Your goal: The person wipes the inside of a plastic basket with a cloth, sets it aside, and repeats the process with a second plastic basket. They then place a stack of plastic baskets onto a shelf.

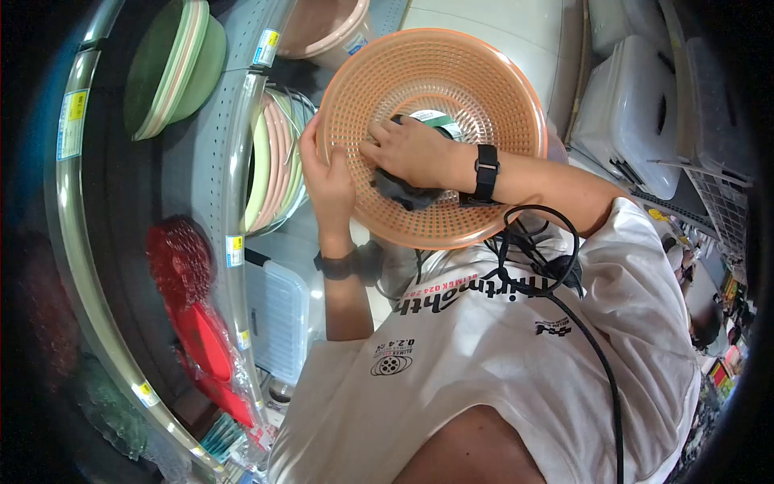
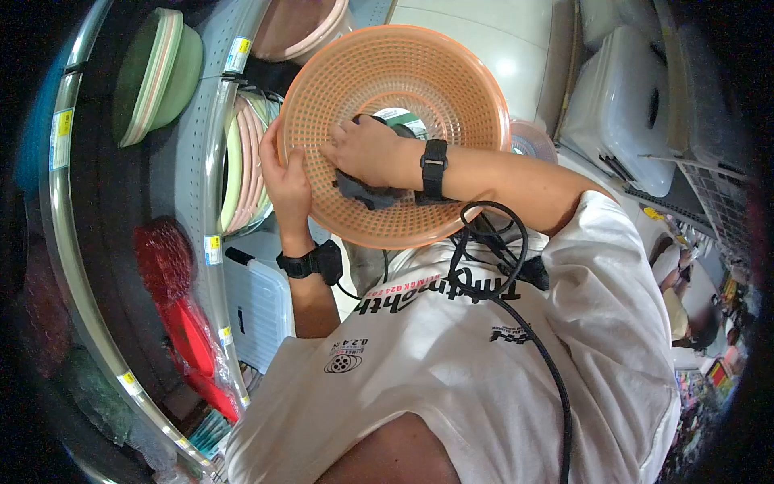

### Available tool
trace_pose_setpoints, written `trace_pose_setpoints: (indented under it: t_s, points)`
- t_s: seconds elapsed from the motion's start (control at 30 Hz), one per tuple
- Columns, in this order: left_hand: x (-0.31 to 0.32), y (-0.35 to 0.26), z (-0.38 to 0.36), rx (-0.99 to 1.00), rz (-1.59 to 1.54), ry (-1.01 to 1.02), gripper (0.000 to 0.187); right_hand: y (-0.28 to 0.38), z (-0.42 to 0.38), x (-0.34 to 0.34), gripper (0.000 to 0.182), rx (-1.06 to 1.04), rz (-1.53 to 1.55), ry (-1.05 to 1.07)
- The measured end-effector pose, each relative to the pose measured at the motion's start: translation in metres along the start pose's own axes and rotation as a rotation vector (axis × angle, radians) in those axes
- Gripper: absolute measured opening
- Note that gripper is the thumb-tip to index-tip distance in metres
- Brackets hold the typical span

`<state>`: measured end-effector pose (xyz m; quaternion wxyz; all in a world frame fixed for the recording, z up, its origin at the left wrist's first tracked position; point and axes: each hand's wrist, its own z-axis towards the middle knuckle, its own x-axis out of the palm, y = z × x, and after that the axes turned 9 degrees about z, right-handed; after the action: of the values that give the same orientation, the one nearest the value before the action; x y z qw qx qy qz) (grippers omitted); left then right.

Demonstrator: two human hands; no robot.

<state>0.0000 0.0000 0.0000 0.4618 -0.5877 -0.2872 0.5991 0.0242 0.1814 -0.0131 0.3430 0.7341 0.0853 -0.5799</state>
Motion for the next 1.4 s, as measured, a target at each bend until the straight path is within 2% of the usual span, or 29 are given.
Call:
trace_pose_setpoints:
  t_s: [0.07, 0.17, 0.3, 0.37, 0.4, 0.43, 0.5, 0.6, 0.73, 0.8, 0.83, 0.9, 0.97, 1.03, 1.1, 1.17, 1.27, 1.3, 1.37, 1.4]
  points:
    - [0.004, -0.002, -0.001, -0.031, -0.052, 0.002, 0.048, -0.005, 0.003, 0.004, 0.029, -0.044, 0.005, -0.252]
    - [0.001, 0.004, -0.002, -0.048, -0.11, -0.018, 0.048, -0.004, 0.013, 0.007, 0.026, -0.036, -0.025, -0.371]
    - [-0.001, 0.008, 0.0, -0.008, -0.081, -0.021, 0.049, -0.009, 0.017, 0.006, 0.026, 0.004, -0.039, -0.411]
    - [0.0, 0.009, -0.001, -0.015, -0.071, -0.021, 0.051, -0.008, 0.013, -0.001, 0.027, 0.167, -0.143, -0.366]
    - [0.0, 0.009, -0.001, -0.014, -0.074, -0.023, 0.051, -0.011, 0.013, -0.003, 0.032, 0.189, -0.094, -0.329]
    - [0.001, 0.011, -0.001, -0.029, -0.074, -0.025, 0.051, -0.012, 0.011, -0.005, 0.032, 0.188, -0.099, -0.33]
    - [0.0, 0.009, 0.0, -0.041, -0.071, -0.026, 0.051, -0.014, 0.007, -0.01, 0.04, 0.15, 0.1, -0.301]
    - [0.001, 0.006, 0.001, -0.053, -0.034, -0.034, 0.051, -0.021, 0.003, -0.012, 0.048, 0.096, 0.09, -0.273]
    - [0.002, 0.007, 0.002, -0.064, -0.065, -0.015, 0.051, -0.026, 0.006, -0.01, 0.045, 0.102, 0.057, -0.259]
    - [0.001, 0.007, 0.003, -0.065, -0.067, -0.011, 0.051, -0.025, 0.009, -0.017, 0.041, 0.326, -0.015, -0.132]
    - [0.001, 0.01, 0.003, -0.069, -0.083, -0.01, 0.051, -0.025, 0.007, -0.023, 0.041, 0.325, -0.012, -0.131]
    - [0.002, 0.012, 0.003, -0.072, -0.1, -0.008, 0.05, -0.026, 0.003, -0.036, 0.042, 0.532, -0.129, -0.074]
    - [0.002, 0.012, 0.004, -0.059, -0.053, -0.012, 0.05, -0.034, -0.002, -0.042, 0.045, 0.594, -0.141, -0.055]
    - [0.002, 0.014, 0.005, -0.058, -0.058, -0.006, 0.05, -0.038, -0.005, -0.054, 0.047, 0.651, -0.048, 0.085]
    - [0.002, 0.014, 0.006, -0.056, -0.059, -0.004, 0.05, -0.043, -0.013, -0.058, 0.047, 0.629, 0.006, 0.126]
    - [0.002, 0.013, 0.006, -0.067, -0.047, -0.01, 0.05, -0.052, -0.017, -0.048, 0.028, 0.515, -0.078, 0.24]
    - [0.002, 0.01, 0.005, -0.035, 0.007, -0.01, 0.05, -0.033, -0.029, -0.058, 0.018, 0.485, -0.034, 0.299]
    - [0.003, 0.009, 0.005, -0.033, 0.006, -0.007, 0.05, -0.031, -0.033, -0.054, 0.018, 0.488, -0.033, 0.298]
    - [0.004, 0.007, 0.004, -0.047, -0.077, -0.008, 0.05, -0.031, -0.038, -0.037, 0.02, 0.288, -0.001, 0.284]
    - [0.003, 0.005, 0.004, -0.047, -0.077, -0.008, 0.05, -0.031, -0.029, -0.024, 0.022, 0.309, -0.036, 0.378]
